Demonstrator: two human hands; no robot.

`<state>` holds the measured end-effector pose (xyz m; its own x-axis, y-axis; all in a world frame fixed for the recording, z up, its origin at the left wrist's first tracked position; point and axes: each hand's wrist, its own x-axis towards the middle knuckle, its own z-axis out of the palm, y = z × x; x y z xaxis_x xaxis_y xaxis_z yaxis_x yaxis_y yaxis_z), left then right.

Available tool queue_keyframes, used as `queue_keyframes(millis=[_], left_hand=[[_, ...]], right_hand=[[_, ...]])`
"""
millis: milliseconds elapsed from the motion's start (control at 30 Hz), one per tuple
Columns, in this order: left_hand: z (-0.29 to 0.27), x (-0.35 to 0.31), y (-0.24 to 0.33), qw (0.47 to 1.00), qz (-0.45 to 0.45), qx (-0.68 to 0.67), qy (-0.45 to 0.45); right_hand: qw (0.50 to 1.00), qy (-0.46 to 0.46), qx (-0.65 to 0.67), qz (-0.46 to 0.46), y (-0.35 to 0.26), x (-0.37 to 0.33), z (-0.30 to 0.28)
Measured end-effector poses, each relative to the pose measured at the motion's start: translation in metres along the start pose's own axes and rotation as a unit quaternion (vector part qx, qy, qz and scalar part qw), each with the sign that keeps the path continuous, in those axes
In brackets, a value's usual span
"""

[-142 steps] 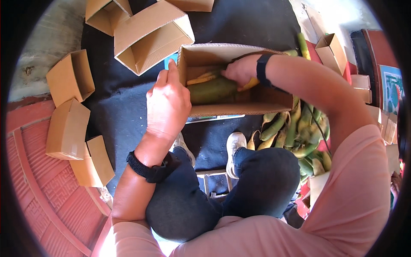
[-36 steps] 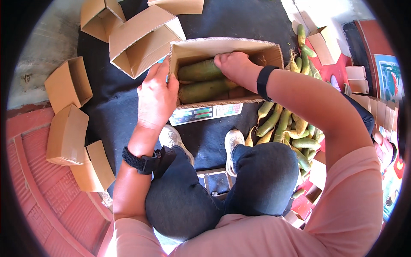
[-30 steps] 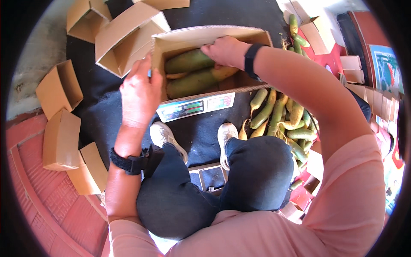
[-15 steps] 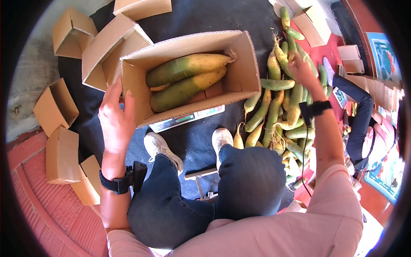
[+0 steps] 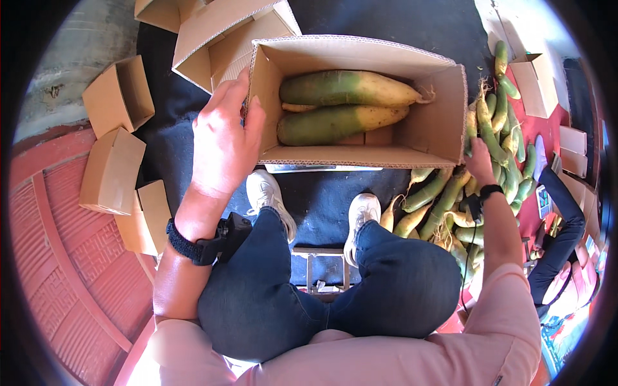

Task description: The person sits on a stool and packs green vegetables into cardboard boxes placed on a digital scale. They repeatedly pick vegetables from a large pile on the floor, place them into the box, and occasionally transfer full boxes to a stack nearby.

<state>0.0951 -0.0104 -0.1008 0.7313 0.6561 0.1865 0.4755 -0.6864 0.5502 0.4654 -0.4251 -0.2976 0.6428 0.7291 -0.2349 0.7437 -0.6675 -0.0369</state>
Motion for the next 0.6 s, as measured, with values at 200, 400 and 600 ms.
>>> queue_keyframes(millis=[200, 400, 600], left_hand=[[0.000, -0.005, -0.008, 1.000, 0.024, 0.015, 0.009], [-0.003, 0.000, -0.016, 0.997, 0.056, 0.053, 0.029], [-0.109, -0.009, -0.009, 0.995, -0.028, 0.053, 0.078]], right_hand=[[0.920, 0.176, 0.350, 0.005, -0.040, -0.013, -0.174], [0.864, 0.201, 0.418, -0.194, -0.171, -0.032, -0.348], [0.777, -0.085, 0.473, -0.407, -0.295, 0.022, -0.330]])
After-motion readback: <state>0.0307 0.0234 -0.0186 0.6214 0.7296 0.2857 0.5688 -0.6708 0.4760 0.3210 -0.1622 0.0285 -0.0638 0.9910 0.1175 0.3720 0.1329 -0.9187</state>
